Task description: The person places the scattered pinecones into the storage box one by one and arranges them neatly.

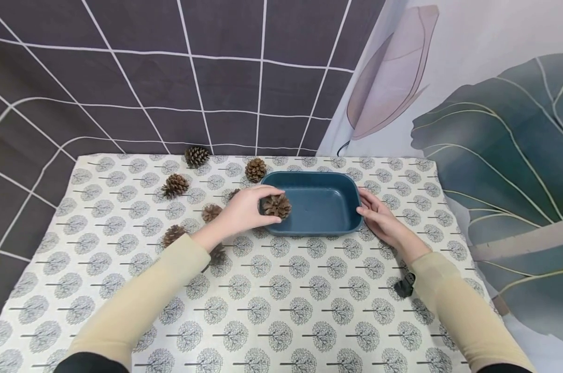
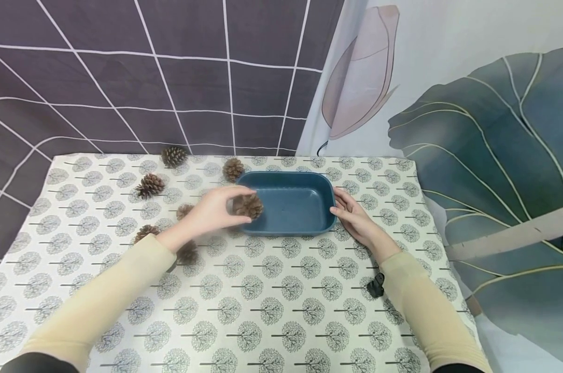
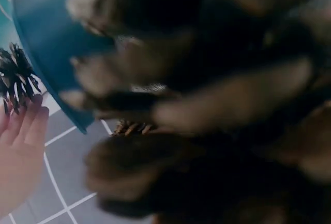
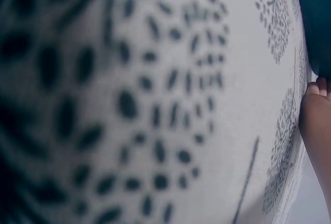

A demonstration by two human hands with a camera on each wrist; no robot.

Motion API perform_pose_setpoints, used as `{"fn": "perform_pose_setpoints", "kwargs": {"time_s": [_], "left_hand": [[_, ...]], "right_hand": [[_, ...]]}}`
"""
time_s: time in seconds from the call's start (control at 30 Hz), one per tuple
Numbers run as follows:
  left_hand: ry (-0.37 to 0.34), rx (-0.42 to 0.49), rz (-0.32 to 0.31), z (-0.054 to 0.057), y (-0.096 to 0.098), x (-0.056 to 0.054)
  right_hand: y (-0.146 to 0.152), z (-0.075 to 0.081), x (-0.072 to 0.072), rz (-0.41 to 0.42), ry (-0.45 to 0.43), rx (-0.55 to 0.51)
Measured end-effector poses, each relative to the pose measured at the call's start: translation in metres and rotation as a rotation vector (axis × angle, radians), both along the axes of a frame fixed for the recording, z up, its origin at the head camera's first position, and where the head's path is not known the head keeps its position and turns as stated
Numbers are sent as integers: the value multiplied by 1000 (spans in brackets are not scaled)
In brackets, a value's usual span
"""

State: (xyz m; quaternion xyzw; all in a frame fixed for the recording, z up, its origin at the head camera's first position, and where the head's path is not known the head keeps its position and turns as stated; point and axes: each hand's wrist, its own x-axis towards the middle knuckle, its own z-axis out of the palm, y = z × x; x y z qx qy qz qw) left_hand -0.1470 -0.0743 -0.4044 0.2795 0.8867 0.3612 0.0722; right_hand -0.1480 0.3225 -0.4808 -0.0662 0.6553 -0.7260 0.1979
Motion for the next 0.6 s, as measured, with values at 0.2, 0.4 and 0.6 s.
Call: {"fn": "perform_pose_setpoints", "kwargs": {"time_s": [0.2, 0.4, 0.6], "left_hand": [[19, -93, -121, -7, 3, -12], [37, -176, -214, -11, 5, -19], [22, -268, -271, -5, 9, -22]], "right_hand": [[0, 2, 0, -4, -24, 32], [-1, 2, 1, -7, -36, 44], [-1, 1, 0, -9, -23, 20]]}}
